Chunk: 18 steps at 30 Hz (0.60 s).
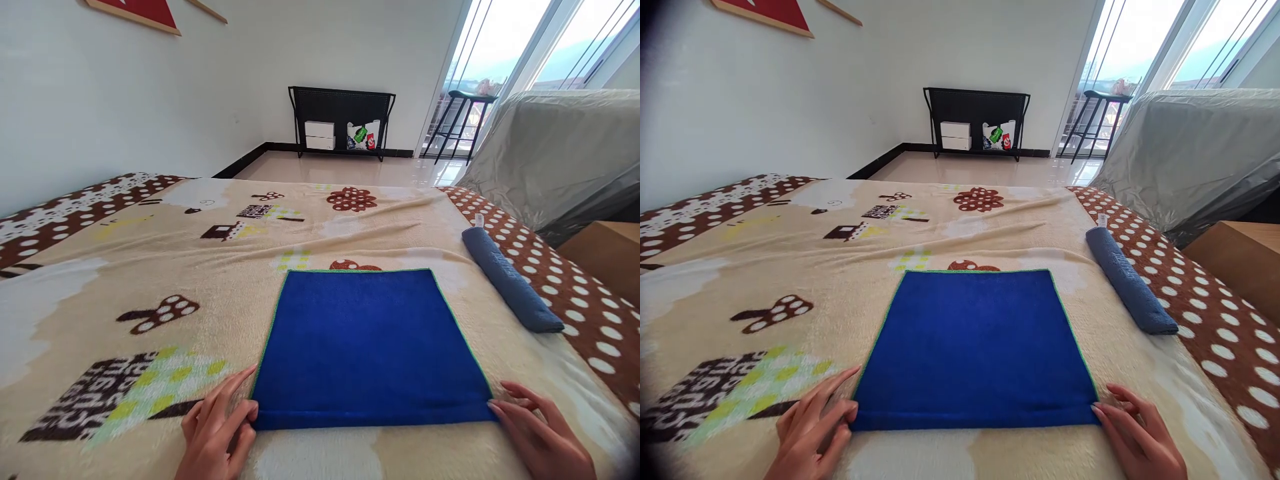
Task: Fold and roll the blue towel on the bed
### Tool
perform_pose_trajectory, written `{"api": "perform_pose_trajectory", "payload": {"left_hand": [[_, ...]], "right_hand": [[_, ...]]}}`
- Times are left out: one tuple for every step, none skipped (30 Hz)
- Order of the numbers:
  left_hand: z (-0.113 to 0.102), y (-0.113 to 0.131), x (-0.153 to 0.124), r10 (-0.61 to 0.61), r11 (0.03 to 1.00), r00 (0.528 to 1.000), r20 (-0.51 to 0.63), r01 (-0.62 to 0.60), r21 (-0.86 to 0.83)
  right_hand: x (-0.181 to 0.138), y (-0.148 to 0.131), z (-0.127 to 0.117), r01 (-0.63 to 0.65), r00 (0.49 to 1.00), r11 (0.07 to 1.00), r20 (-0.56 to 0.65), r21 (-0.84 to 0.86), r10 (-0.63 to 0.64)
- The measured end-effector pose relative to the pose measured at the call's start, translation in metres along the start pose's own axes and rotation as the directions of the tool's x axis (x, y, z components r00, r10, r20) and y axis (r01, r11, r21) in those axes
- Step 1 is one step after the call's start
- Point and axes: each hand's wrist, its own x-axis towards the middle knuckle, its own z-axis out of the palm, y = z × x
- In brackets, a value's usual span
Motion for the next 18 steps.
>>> {"api": "perform_pose_trajectory", "payload": {"left_hand": [[0.000, 0.000, 0.000, 0.016, 1.000, 1.000, -0.002, -0.016, 0.010], [-0.001, 0.001, -0.001, 0.024, 1.000, 1.000, -0.006, -0.024, 0.010], [-0.001, 0.002, -0.001, 0.024, 1.000, 1.000, -0.012, -0.024, 0.005], [-0.001, 0.003, -0.001, 0.024, 1.000, 1.000, -0.019, -0.024, 0.002], [-0.001, 0.005, 0.000, 0.030, 1.000, 0.999, -0.028, -0.030, 0.008], [-0.001, 0.006, 0.001, 0.041, 0.999, 0.998, -0.039, -0.040, 0.025], [-0.001, 0.008, 0.003, 0.057, 0.997, 0.997, -0.048, -0.055, 0.049], [-0.001, 0.009, 0.005, 0.072, 0.995, 0.996, -0.061, -0.068, 0.075], [-0.001, 0.011, 0.007, 0.082, 0.992, 0.994, -0.074, -0.075, 0.098], [-0.001, 0.012, 0.008, 0.087, 0.990, 0.992, -0.088, -0.077, 0.114], [-0.001, 0.013, 0.010, 0.087, 0.989, 0.991, -0.103, -0.074, 0.125], [-0.001, 0.015, 0.011, 0.088, 0.988, 0.990, -0.111, -0.073, 0.134], [-0.001, 0.016, 0.012, 0.088, 0.987, 0.989, -0.116, -0.071, 0.142], [-0.001, 0.018, 0.012, 0.090, 0.986, 0.988, -0.126, -0.071, 0.151], [0.000, 0.020, 0.011, 0.091, 0.985, 0.986, -0.139, -0.069, 0.161], [0.001, 0.022, 0.010, 0.094, 0.983, 0.984, -0.149, -0.068, 0.171], [0.002, 0.023, 0.009, 0.100, 0.981, 0.982, -0.158, -0.071, 0.182], [0.003, 0.025, 0.007, 0.109, 0.978, 0.979, -0.169, -0.076, 0.193]], "right_hand": [[0.000, 0.000, -0.001, 0.008, 1.000, 1.000, 0.007, -0.007, -0.008], [0.000, 0.000, -0.002, 0.017, 1.000, 1.000, 0.014, -0.015, -0.017], [0.001, -0.002, -0.003, 0.028, 0.999, 0.999, 0.027, -0.026, -0.027], [0.003, -0.004, -0.004, 0.040, 0.999, 0.998, 0.038, -0.041, -0.039], [0.004, -0.009, -0.005, 0.054, 0.998, 0.996, 0.044, -0.066, -0.051], [0.007, -0.014, -0.005, 0.065, 0.997, 0.993, 0.042, -0.102, -0.061], [0.010, -0.021, -0.005, 0.073, 0.997, 0.986, 0.033, -0.147, -0.069], [0.013, -0.028, -0.005, 0.074, 0.997, 0.978, 0.017, -0.197, -0.072], [0.016, -0.036, -0.004, 0.070, 0.997, 0.967, 0.003, -0.245, -0.071], [0.019, -0.044, -0.003, 0.060, 0.998, 0.956, -0.011, -0.286, -0.066], [0.021, -0.050, -0.001, 0.046, 0.998, 0.946, -0.021, -0.321, -0.056], [0.021, -0.056, 0.002, 0.031, 0.999, 0.936, -0.031, -0.351, -0.044], [0.020, -0.060, 0.005, 0.015, 0.998, 0.926, -0.047, -0.377, -0.035], [0.018, -0.062, 0.009, 0.000, 0.997, 0.916, -0.073, -0.402, -0.032], [0.016, -0.062, 0.013, -0.008, 0.993, 0.905, -0.108, -0.426, -0.042], [0.012, -0.060, 0.016, -0.010, 0.986, 0.895, -0.153, -0.446, -0.065], [0.009, -0.058, 0.020, 0.000, 0.976, 0.889, -0.194, -0.458, -0.100], [0.006, -0.055, 0.023, 0.041, 0.969, 0.890, -0.201, -0.454, -0.147]]}}
